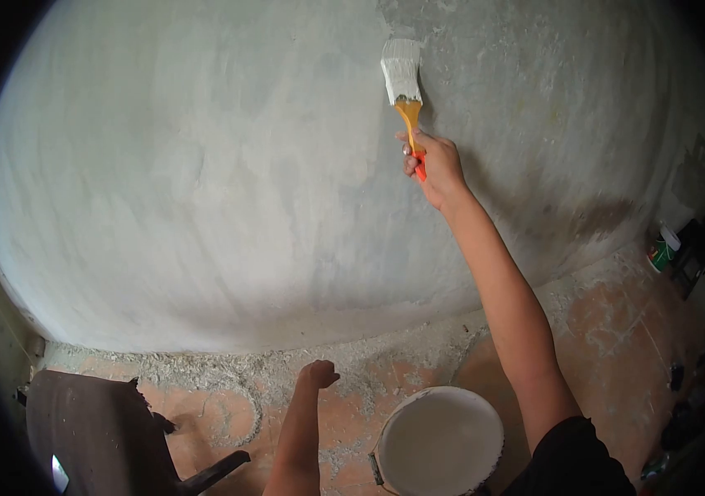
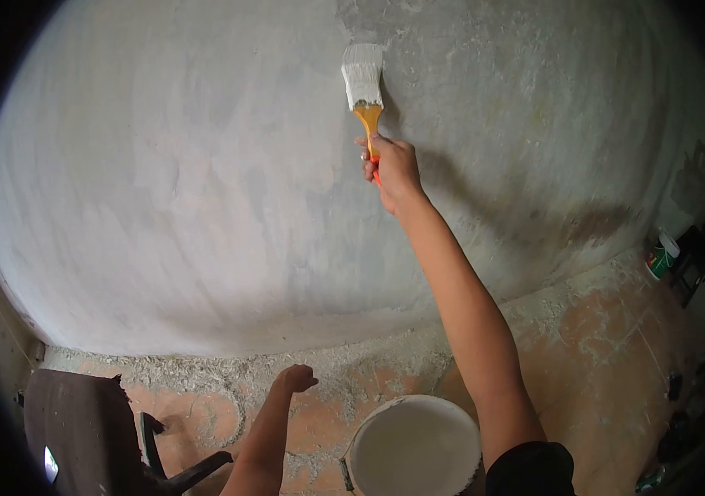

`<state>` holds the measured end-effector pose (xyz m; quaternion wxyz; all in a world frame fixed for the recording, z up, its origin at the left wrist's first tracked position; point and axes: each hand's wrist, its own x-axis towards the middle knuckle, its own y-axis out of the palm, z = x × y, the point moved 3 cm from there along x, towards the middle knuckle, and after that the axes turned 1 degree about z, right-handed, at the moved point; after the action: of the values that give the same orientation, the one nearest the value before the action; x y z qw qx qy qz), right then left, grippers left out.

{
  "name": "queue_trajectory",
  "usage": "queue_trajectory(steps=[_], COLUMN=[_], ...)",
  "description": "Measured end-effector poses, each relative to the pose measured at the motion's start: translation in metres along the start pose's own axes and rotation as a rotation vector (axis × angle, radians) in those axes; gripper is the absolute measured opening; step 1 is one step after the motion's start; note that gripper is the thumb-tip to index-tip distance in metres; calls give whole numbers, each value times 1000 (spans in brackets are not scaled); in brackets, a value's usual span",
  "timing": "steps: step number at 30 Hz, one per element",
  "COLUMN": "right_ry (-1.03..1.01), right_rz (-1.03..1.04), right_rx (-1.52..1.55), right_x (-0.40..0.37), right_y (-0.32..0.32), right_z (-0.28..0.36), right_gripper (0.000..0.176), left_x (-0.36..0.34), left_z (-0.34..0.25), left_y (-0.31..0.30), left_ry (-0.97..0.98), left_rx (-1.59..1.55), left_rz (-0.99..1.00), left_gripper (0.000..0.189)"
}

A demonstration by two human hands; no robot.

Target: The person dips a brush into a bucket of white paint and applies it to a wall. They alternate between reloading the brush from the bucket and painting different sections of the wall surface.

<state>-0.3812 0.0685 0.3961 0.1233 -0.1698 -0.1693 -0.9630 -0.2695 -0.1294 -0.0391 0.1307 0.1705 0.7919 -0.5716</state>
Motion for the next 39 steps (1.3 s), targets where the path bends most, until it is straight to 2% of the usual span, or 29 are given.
queue_trajectory(steps=[8,11,16,19,22,24,26,29,31,32,34,39], right_ry=[143,178,340,332,268,112,-74,-140,-360,-364,-599,-684], right_rz=[-37,-63,-126,-145,-190,-279,-349,-371,-378,-368,-360,-377], right_rx=[36,36,26,-145,-270,-348,-637,-684,-890,-900,-1115,-1252], right_x=[-36,-50,-76,-107,-129,-134,-121,-106,-108,-105,-101,-90], right_y=[-19,-26,-49,-58,-61,-70,-84,-84,-65,-62,-52,-39], right_z=[-60,-85,-140,-146,-129,-105,-79,-40,-3,4,16,5], right_gripper=[28,28,26,21,18,17,22,22,24,24,26,28], left_x=[-10,-18,1,-26,-40,-41,-49,-42,-46,-46,-47,-44], left_z=[-3,2,26,7,10,6,-1,0,-5,-8,-6,-6], left_y=[-24,-34,-20,-46,-49,-53,-57,-55,-55,-54,-57,-56], left_ry=[-19,-85,-75,-116,-146,-179,-188,-191,-187,-182,-205,-247], left_rx=[72,44,138,62,6,9,-10,28,62,49,40,35], left_rz=[-8,-34,-61,-83,-76,-83,-51,-24,-33,-35,-7,33], left_gripper=[33,33,35,35,36,37,38,39,40,40,40,39])
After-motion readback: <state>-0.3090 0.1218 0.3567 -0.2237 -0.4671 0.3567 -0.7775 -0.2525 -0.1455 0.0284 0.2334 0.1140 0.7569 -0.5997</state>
